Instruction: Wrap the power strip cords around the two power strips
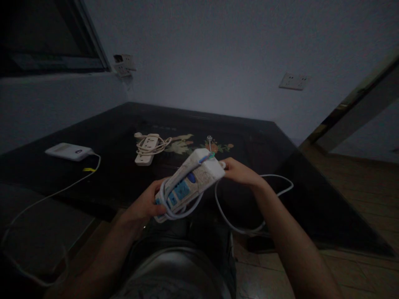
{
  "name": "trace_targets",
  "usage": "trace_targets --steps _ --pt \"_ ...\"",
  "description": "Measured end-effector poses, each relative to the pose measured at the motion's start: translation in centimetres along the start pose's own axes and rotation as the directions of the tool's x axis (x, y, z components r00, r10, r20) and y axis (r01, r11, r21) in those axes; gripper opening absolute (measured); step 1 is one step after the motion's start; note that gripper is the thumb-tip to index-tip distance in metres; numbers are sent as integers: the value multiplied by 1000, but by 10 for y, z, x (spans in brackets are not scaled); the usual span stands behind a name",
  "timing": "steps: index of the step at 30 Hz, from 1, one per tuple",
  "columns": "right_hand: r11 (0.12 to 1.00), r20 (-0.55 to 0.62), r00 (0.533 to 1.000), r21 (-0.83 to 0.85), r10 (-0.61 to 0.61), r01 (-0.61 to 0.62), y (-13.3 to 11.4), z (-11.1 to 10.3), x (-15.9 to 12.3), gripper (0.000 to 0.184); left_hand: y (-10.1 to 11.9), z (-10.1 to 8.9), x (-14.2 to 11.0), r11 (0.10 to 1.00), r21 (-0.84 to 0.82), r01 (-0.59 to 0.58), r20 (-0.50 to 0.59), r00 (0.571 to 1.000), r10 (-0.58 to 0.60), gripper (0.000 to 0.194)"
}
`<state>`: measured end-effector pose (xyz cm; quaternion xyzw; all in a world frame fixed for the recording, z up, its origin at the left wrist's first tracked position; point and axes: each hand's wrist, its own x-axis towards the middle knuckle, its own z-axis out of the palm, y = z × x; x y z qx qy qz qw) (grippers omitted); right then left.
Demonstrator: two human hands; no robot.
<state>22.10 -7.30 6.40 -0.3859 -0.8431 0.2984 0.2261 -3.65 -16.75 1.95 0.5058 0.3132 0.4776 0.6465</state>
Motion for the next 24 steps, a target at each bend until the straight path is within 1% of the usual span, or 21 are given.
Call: trace_targets --steps 2,3,5,8,10,11,14,16,18,21,22,24 --pt "987 136 990 153 31 -52 -7 -1 13 23 3 -1 2 997 75 -15 93 996 8 67" --pt "976 192 981 201 40 -79 -10 -1 20 22 5 -1 3 992 121 -23 138 990 6 66" --pt "978 245 969 190 36 -85 -15 -1 33 21 8 0 4 969 244 -46 205 979 -5 64" --pt "997 260 966 66 10 -28 -23 -2 48 23 9 5 3 883 462 -76 240 970 -42 56" --pt "1000 254 967 -26 7 -1 -31 -4 54 23 4 9 2 810 580 -85 204 978 -43 52" --pt "997 251 968 -74 11 8 -36 -5 55 22 1 11 3 774 628 -84 171 985 -32 53" --pt "981 266 964 -187 6 46 -53 -3 57 17 -13 12 7 682 728 -70 86 996 11 66" --pt "973 305 952 -216 -9 79 -67 1 56 15 -20 10 11 622 781 -53 44 999 30 71" --pt "970 340 940 -219 -23 103 -81 5 53 13 -24 6 14 572 819 -43 16 999 52 65" --pt "953 331 942 -263 -54 147 -100 10 47 11 -24 -1 16 560 827 -57 0 995 101 47" --pt "941 319 945 -293 -68 166 -104 10 45 11 -23 -3 16 565 822 -62 -10 992 123 47" --pt "913 302 949 -355 -90 200 -109 8 40 14 -21 -6 16 566 822 -55 -49 985 167 51"
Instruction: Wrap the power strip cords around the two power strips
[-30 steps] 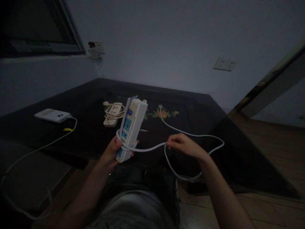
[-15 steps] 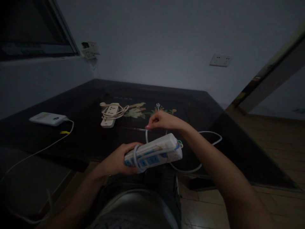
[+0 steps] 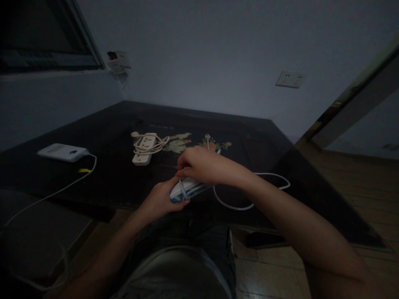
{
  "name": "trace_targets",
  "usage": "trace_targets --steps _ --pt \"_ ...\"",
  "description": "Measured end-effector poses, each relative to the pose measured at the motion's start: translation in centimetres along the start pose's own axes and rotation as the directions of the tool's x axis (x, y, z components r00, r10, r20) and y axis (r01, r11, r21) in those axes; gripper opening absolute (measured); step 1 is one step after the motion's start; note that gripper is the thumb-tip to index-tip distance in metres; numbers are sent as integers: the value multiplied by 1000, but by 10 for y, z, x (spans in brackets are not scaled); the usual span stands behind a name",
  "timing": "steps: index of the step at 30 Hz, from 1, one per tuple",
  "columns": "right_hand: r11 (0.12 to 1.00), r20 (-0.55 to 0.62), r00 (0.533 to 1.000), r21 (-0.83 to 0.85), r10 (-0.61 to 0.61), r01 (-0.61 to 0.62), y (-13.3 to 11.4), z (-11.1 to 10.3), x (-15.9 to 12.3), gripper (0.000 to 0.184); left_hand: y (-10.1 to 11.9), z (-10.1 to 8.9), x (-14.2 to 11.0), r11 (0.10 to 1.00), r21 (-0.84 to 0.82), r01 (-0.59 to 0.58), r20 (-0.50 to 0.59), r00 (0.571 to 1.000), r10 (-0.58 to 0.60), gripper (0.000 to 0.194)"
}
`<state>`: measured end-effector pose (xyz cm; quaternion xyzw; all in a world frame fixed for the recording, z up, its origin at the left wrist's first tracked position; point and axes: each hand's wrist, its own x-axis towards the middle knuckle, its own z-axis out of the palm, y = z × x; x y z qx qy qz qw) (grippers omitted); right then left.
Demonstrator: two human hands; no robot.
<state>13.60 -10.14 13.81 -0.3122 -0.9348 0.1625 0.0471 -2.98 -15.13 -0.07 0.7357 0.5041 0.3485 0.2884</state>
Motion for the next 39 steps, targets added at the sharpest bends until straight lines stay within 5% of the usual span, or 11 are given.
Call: trace_targets --steps 8,17,22,29,39 --pt "1000 -134 991 -22 -9 6 7 15 -27 26 -2 -5 5 996 29 88 -136 987 -84 54" --pt "984 -301 937 49 177 -171 5 75 -37 24 -4 -10 5 962 -262 76 -215 967 -135 45" --pt "962 -341 901 63 270 -264 -1 104 -30 19 -7 -3 8 792 -603 96 -88 979 -186 42" --pt "945 -365 897 -113 249 -308 -4 108 -26 11 -9 4 7 461 -833 306 189 940 -284 58" --pt "919 -307 907 -176 289 -352 3 118 -27 8 -17 19 12 352 -888 296 145 906 -397 56"
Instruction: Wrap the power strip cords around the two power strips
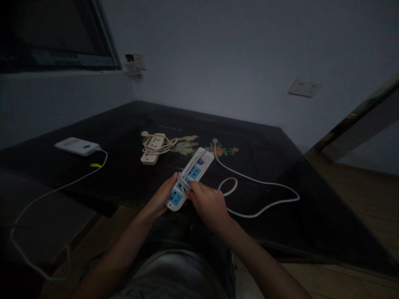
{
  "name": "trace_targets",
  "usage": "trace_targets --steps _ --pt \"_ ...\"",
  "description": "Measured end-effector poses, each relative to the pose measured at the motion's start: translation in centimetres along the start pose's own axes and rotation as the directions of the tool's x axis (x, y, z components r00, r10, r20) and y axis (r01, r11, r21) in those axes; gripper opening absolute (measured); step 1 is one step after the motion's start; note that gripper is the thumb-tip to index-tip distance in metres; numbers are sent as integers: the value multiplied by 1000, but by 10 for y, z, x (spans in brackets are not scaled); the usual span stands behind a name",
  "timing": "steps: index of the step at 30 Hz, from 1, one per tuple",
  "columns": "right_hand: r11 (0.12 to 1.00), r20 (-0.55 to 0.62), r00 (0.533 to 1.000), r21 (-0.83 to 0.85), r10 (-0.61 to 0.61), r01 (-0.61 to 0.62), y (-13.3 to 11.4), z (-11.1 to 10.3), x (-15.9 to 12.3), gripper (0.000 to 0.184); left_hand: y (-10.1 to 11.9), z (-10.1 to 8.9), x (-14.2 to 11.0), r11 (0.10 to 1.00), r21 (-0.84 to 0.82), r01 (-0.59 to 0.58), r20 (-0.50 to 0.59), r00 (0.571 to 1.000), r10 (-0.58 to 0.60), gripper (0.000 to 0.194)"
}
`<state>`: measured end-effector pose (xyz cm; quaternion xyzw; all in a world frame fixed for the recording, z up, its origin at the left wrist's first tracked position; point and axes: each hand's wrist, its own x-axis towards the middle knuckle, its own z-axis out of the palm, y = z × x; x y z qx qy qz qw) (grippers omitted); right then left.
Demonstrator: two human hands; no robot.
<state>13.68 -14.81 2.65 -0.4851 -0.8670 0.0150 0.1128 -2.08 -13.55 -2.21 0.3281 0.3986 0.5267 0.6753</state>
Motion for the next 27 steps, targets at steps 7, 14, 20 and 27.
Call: trace_targets --steps 7,14,20,27 --pt "999 -97 995 -1 -40 40 2 6 0 9 2 1 1 995 28 -93 -8 996 94 44" --pt "989 -250 959 -92 -136 116 5 15 -2 14 -1 1 0 984 76 -159 -27 987 161 42" --pt "981 -323 929 -126 -183 150 6 18 -3 19 -5 -1 3 983 77 -168 -74 982 174 52" --pt "987 -394 905 -59 -158 147 6 20 -4 20 2 2 -1 982 61 -178 -36 983 181 52"
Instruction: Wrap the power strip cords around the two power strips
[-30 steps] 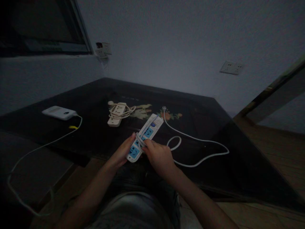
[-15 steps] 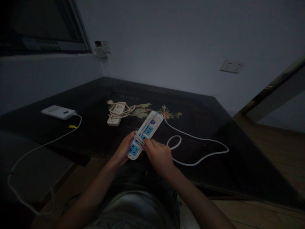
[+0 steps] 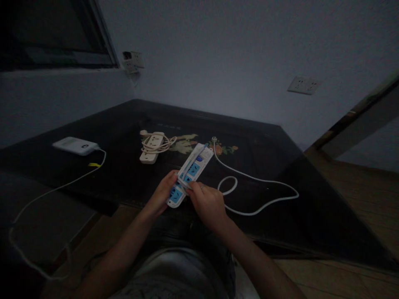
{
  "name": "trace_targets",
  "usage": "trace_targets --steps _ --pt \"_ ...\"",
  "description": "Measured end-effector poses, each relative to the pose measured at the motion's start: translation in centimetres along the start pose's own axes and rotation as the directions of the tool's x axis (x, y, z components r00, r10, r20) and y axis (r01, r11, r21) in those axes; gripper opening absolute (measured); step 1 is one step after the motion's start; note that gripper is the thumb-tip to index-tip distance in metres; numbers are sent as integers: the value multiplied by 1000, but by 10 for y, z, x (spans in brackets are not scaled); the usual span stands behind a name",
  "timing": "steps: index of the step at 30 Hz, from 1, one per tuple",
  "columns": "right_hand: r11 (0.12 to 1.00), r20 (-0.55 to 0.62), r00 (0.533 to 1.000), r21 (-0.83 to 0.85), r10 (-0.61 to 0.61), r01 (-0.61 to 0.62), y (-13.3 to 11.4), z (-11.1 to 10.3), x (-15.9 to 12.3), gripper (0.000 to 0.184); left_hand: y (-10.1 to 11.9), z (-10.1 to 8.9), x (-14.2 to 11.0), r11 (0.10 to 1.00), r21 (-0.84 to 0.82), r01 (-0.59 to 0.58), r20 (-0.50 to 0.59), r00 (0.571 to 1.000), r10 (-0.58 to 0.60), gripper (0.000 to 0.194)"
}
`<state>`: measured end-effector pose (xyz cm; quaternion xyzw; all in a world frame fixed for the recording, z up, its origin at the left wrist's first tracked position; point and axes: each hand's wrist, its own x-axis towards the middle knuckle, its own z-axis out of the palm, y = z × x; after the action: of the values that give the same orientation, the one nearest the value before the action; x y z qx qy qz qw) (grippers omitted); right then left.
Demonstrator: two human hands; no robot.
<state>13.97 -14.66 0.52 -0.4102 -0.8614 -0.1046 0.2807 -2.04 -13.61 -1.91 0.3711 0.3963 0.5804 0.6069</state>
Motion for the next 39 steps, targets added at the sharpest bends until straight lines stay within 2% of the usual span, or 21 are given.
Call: trace_targets --steps 5,10,14,18,24,29,32,36,39 --pt "994 15 998 84 65 -66 -1 -4 3 19 3 0 -3 989 -99 107 86 991 -99 58" --pt "983 80 981 37 174 -177 5 -11 6 18 5 -2 -6 965 -180 190 185 970 -157 55" --pt "992 148 981 -55 123 -116 17 -20 7 26 6 -4 -8 948 -224 228 205 962 -182 46" --pt "997 245 967 -68 62 -47 33 -35 7 31 6 -10 -9 914 -312 261 202 958 -205 39" --pt "992 362 928 52 91 -118 55 -49 1 32 6 -17 -12 869 -325 372 320 908 -270 45" --pt "949 446 895 274 21 -159 70 -51 -3 35 13 -10 -19 919 -278 280 294 936 -196 42" --pt "931 460 888 325 -3 -165 76 -46 -6 35 18 -4 -25 949 -233 212 303 943 -136 42" --pt "946 466 885 290 -8 -144 77 -35 -6 33 23 2 -32 976 -161 147 379 922 -77 43" --pt "942 487 872 315 -53 -119 72 -31 -2 30 26 3 -36 982 -111 155 445 891 -90 45"
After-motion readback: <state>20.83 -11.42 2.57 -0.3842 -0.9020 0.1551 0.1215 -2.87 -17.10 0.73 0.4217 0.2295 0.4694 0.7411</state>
